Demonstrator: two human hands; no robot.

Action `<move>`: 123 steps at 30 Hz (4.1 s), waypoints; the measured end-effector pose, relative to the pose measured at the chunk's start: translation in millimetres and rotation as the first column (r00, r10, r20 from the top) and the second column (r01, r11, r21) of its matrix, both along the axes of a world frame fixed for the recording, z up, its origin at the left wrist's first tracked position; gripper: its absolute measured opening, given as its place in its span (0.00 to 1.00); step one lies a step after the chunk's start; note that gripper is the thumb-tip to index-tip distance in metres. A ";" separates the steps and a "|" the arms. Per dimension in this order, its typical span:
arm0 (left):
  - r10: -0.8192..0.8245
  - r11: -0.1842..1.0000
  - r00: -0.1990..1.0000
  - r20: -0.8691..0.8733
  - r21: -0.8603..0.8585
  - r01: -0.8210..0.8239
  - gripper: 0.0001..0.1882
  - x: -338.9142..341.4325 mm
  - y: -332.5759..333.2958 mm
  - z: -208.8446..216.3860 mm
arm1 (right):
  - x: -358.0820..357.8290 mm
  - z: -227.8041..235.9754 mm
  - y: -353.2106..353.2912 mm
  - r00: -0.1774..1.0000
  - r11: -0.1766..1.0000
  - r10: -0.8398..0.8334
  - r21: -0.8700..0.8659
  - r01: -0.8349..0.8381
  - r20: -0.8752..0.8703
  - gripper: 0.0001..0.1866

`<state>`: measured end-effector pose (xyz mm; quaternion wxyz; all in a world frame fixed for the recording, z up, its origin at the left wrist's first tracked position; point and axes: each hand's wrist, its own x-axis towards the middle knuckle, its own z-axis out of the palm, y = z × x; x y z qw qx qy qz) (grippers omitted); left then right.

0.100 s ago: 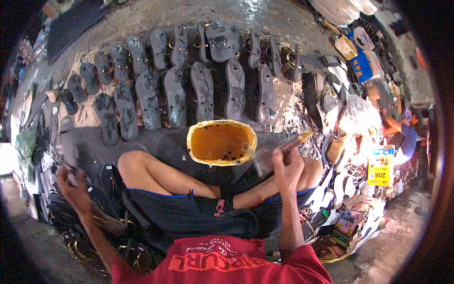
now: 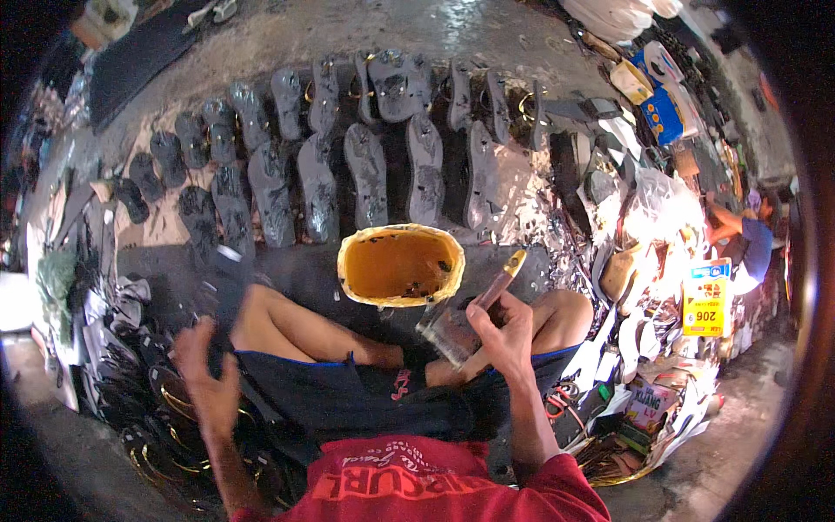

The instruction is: The person sits on the floor and repeatedly applies a brown adhesive from a container onto the soles of black flip-flops using a brush. They handle each slipper one at a time, coat the sole, and place it back among many others on the floor.

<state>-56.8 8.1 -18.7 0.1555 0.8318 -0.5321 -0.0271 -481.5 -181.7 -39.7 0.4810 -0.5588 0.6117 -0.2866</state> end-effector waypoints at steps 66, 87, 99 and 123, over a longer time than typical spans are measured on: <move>-0.131 0.549 0.390 -0.912 -0.394 -0.737 0.18 174.6 -116.2 26.8 | 0.0 -2.2 -21.6 0.894 0.847 -0.404 -0.291 0.445 0.192 0.20; 0.876 0.148 0.197 0.439 0.143 -0.978 0.59 487.6 61.4 -222.4 | 62.2 28.5 -35.0 0.808 0.937 -0.072 -0.317 -0.146 -0.585 0.11; 0.542 0.661 0.648 -0.535 -0.204 -0.722 0.24 369.0 86.9 -76.1 | 29.2 11.1 -45.0 0.935 0.855 -0.356 -0.404 0.325 -0.002 0.10; -0.263 0.921 -0.398 -0.879 -0.107 -0.374 0.38 -192.0 -71.7 13.9 | 88.1 71.2 -47.2 0.913 0.895 -0.050 -0.388 0.221 0.404 0.19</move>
